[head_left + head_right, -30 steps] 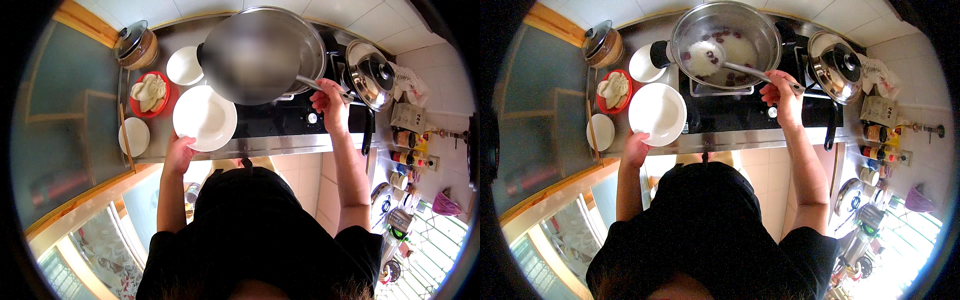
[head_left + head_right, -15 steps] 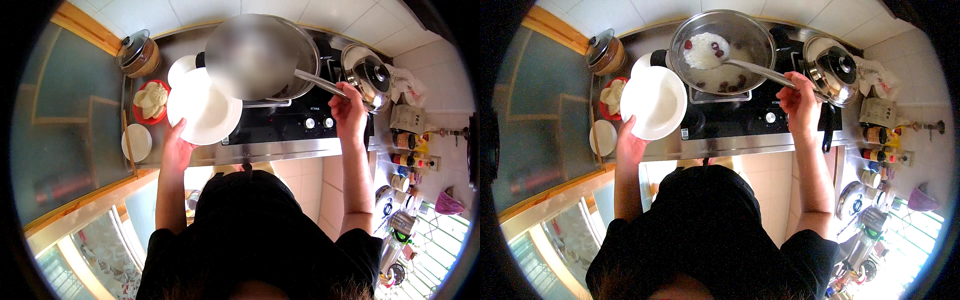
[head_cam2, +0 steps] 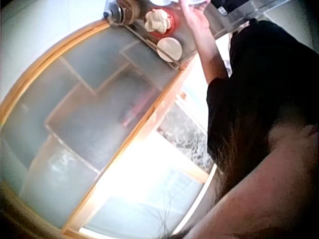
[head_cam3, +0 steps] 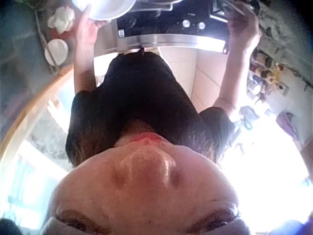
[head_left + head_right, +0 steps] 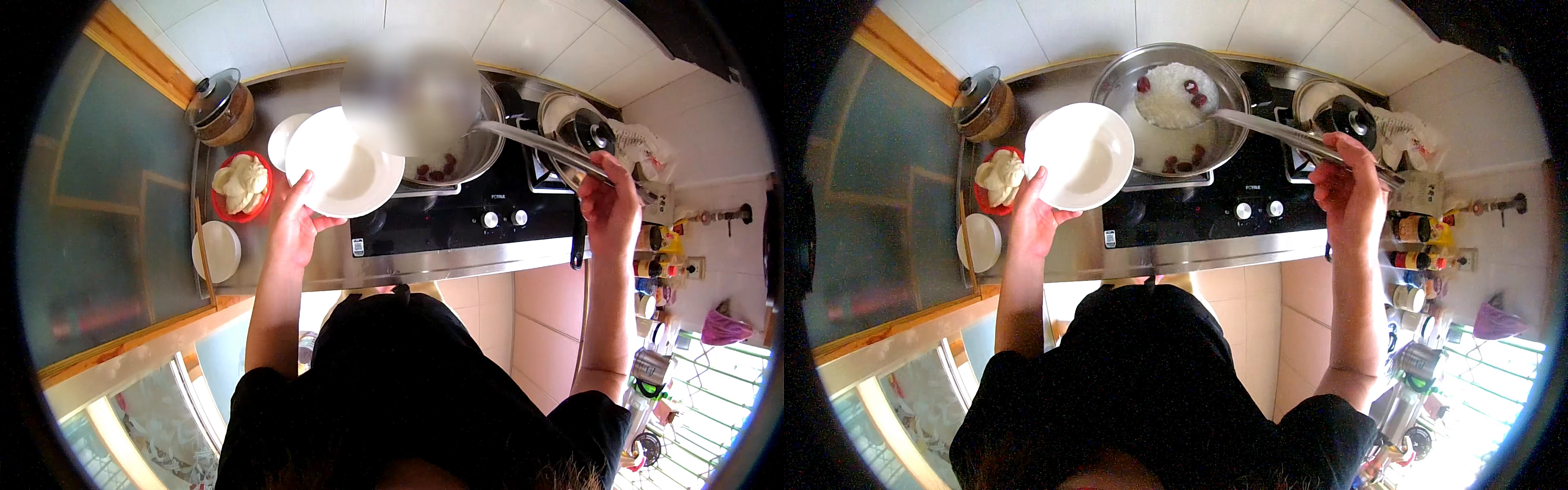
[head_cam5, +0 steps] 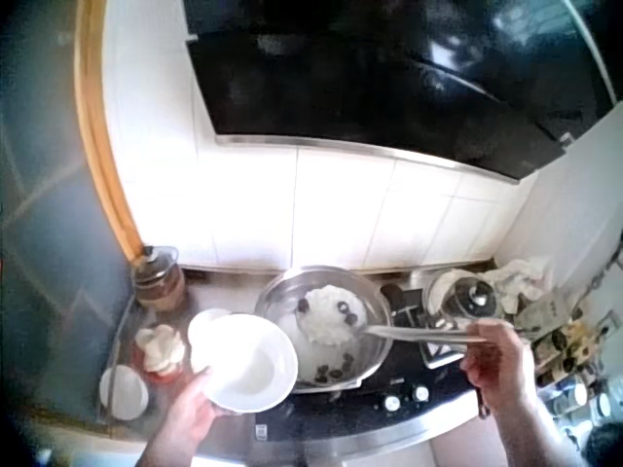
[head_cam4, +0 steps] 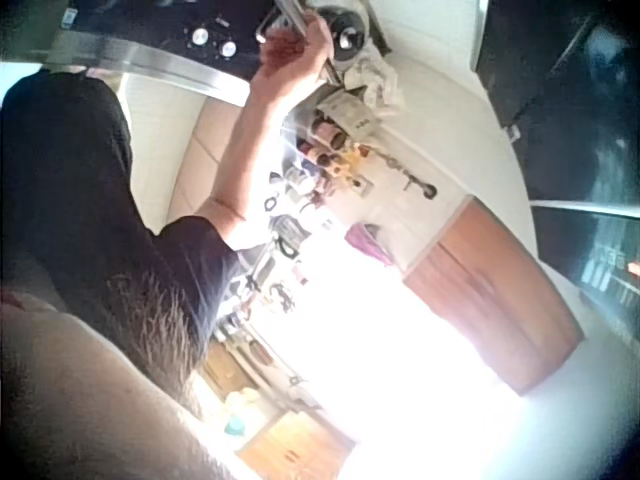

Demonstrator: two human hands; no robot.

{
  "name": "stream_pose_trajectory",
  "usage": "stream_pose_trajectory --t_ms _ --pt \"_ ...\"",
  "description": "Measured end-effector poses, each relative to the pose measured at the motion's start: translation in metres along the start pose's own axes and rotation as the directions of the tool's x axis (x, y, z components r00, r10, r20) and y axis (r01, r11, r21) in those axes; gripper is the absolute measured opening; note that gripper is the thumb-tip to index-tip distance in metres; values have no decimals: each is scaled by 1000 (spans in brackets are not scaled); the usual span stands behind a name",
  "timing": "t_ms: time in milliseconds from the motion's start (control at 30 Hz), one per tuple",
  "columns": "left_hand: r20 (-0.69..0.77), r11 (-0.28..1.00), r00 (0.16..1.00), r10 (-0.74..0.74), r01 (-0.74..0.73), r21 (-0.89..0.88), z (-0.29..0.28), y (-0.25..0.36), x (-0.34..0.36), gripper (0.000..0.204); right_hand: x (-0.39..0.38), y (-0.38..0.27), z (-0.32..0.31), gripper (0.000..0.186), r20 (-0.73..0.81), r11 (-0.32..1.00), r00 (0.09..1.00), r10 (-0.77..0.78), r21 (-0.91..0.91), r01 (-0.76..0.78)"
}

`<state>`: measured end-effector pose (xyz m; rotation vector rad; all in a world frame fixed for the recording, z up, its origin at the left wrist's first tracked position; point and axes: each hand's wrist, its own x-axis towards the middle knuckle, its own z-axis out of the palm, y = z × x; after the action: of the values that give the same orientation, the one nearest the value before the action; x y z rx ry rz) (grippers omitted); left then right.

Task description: The person scoops a white porridge with red dates from a pot into two bowls using a ladle. They then carry the bowls and a basket of steamed buns from the kitchen to a table in the living room and place them down.

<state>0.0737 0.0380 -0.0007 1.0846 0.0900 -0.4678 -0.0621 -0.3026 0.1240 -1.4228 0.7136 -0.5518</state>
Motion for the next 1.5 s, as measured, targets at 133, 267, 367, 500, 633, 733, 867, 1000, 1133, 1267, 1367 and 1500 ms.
stream_pose_trajectory --t_ms 133,267,367,500,633,733,867,1000,1133,1267,1367,1500 --pt "12 998 1000 -7 6 70 8 7 11 60 -8 -29 0 29 64 997 996 -67 40 65" --pt "66 997 997 -28 23 75 23 10 24 60 -17 -42 4 29 109 990 987 -121 81 112" --pt "64 998 997 -50 47 51 36 11 32 59 -25 -40 11 30 119 988 982 -144 68 136" --pt "88 999 996 -32 33 -3 39 6 40 58 -46 -31 26 31 185 983 968 -171 -33 180" --pt "117 999 993 -30 33 -31 40 5 40 55 -61 -17 20 16 511 770 737 -443 -204 604" --pt "98 999 995 -18 23 -41 34 1 36 54 -59 -29 19 19 782 104 219 -584 -196 975" --pt "103 999 995 0 6 -51 31 0 33 55 -63 -19 19 23 800 -2 114 -589 -143 990" --pt "78 997 997 13 -7 -78 27 -2 32 54 -41 -13 7 18 651 407 369 -663 -100 908" --pt "57 994 998 10 -3 -111 22 -7 35 53 -22 4 0 28 257 902 866 -429 179 394" --pt "9 997 999 48 -47 -65 19 -4 25 52 7 15 3 21 307 880 904 -299 -279 385" --pt "-6 995 998 60 -60 -75 9 -2 17 57 21 19 22 15 507 771 834 -219 -434 466" --pt "-6 992 998 62 -62 -111 2 0 12 60 36 27 40 13 829 315 507 -235 -428 847"
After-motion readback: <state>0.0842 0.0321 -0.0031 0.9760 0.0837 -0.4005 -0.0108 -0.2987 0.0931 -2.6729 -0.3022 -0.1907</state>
